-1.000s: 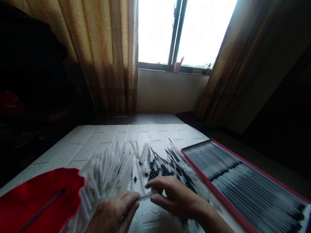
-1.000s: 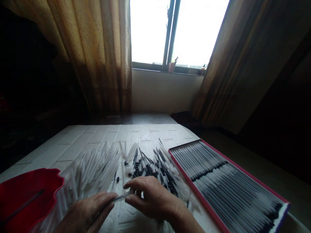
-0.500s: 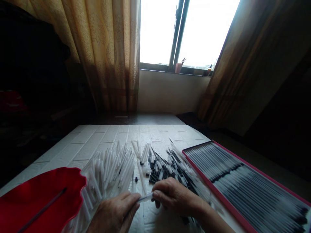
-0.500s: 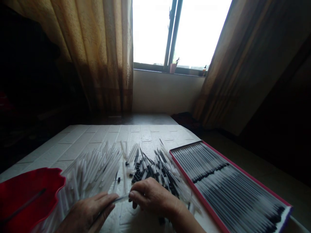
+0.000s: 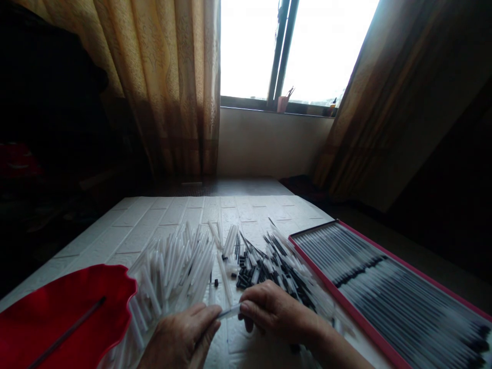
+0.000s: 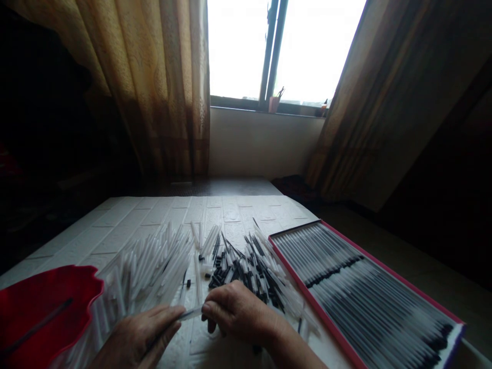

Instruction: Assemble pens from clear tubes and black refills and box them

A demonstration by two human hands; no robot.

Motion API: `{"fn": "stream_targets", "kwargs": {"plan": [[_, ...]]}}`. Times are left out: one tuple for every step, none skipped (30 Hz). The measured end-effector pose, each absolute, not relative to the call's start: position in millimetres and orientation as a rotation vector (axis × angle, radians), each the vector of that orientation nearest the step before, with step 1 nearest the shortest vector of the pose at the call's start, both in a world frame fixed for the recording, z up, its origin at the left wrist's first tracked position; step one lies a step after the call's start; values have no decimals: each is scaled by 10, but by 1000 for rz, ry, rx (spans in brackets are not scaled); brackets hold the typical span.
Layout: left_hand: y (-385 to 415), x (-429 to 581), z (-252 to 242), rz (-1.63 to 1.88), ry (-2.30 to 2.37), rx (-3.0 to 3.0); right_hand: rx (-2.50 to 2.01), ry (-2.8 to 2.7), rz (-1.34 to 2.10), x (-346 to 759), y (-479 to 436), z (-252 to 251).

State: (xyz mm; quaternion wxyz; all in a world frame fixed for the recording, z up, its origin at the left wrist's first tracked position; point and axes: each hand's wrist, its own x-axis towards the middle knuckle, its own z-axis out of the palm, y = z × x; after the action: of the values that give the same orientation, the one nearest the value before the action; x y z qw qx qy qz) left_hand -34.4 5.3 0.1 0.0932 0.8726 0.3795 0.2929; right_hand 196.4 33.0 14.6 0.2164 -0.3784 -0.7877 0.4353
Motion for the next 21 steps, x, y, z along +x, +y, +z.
{"fn": "stream_targets", "kwargs": {"plan": [[51,-341,4,882,1121,2589,-1043,-2178,1218,1966,328,146],[48,-338,9,887,1121,2590,-1040,-2173,1232,1968,327,146],[47,-336,14,888,1124,2594,-1040,-2167,1242,1970,326,146],[45,-335,20,885,1128,2600,-1044,-2164,1251,1972,324,145],[45,-334,26,880,1128,2609,-1046,-2165,1254,1973,323,144],[45,-335,32,873,1123,2620,-1048,-2167,1251,1973,322,143],[45,-335,36,864,1118,2630,-1051,-2171,1248,1974,320,142],[45,-337,38,852,1112,2639,-1054,-2173,1246,1974,318,141],[46,-338,39,840,1111,2644,-1057,-2173,1251,1973,316,140],[45,-339,38,827,1114,2645,-1060,-2169,1260,1973,314,140],[45,-340,35,821,1118,2645,-1061,-2167,1267,1973,311,141],[43,-341,31,818,1127,2642,-1061,-2166,1269,1972,308,144],[41,-341,27,817,1131,2641,-1057,-2169,1263,1972,306,147],[38,-340,24,818,1129,2642,-1055,-2174,1253,1971,304,151],[35,-339,21,815,1124,2644,-1055,-2181,1242,1971,302,154],[32,-337,19,809,1121,2645,-1055,-2188,1229,1971,302,155],[28,-336,18,802,1119,2646,-1053,-2193,1227,1971,302,154],[24,-334,17,794,1117,2645,-1051,-2191,1232,1970,304,151],[22,-332,15,788,1113,2645,-1049,-2188,1238,1969,306,146],[21,-331,11,784,1114,2641,-1048,-2185,1237,1967,309,140],[22,-329,5,784,1112,2638,-1051,-2183,1232,1964,313,136]]}}
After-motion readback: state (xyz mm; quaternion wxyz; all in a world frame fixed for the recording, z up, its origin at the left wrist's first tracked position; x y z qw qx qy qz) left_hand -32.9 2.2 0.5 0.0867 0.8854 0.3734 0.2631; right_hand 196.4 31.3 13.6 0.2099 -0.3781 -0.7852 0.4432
